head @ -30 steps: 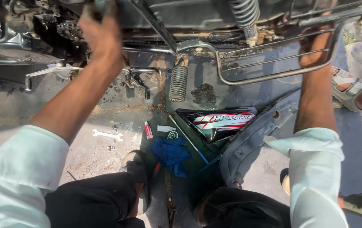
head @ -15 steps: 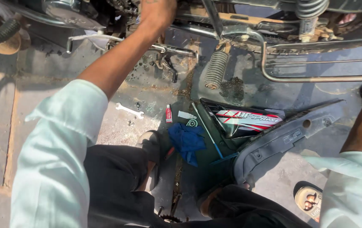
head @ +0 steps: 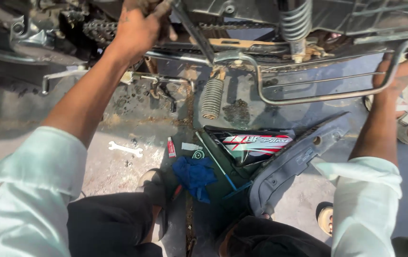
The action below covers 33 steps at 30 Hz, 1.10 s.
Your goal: Cleaning and adjusting a motorcycle chain and related components.
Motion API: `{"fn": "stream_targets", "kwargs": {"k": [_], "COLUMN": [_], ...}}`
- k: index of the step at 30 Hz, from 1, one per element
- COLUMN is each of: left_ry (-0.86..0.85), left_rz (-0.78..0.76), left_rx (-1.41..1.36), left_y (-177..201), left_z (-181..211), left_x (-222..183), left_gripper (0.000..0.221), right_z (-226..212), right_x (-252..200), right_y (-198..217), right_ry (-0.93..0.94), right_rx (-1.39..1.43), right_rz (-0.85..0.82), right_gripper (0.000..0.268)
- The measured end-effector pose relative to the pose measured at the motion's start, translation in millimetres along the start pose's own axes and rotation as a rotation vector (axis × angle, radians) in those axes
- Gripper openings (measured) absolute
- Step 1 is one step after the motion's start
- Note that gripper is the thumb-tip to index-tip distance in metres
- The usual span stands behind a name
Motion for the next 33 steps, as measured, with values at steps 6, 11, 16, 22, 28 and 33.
{"fn": "stream_targets", "kwargs": {"k": [6, 11, 16, 22, 28, 33], "left_ry": [-0.019, 0.046, 0.120, -0.042, 0.142, -0.206], "left_rz": [-0.015, 0.043, 0.026, -0.039, 0.123, 0.375], "left_rx": [-0.068, -0.022, -0.063, -0.171, -0.180, 0.302], "left_y": [-1, -5, -11, -35, -39, -16], "left_z": [-1, 7, 11, 28, 17, 16], "left_x": [9, 2, -9, -15, -14, -26], "left_gripper": [0.019, 0.020, 0.011, 0.036, 0.046, 0.057], "right_z": [-43, -60, -90, -160, -137, -118], "right_x": [-10, 19, 30, 14, 25, 33], "right_y": [26, 13, 10, 6, 21, 28], "right_ry": [0.062, 0.047, 0.064, 0.586, 0.342, 0.143], "right_rx": [-0.161, 0.155, 0.177, -0.697, -0.071, 0.058], "right_rz": [-0.006, -0.121, -0.143, 0.047, 0.006, -0.087], "right_gripper": [0.100, 0.094, 0.068, 0.080, 0.088, 0.080]}}
Point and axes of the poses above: each hand's wrist, its own x-axis towards the middle knuckle, its own y-axis out of the back of the hand, z = x × y, the point moved 9 cm from there along x, towards the middle knuckle, and after that the axes turned 12 degrees about -y, right-handed, at the moved point
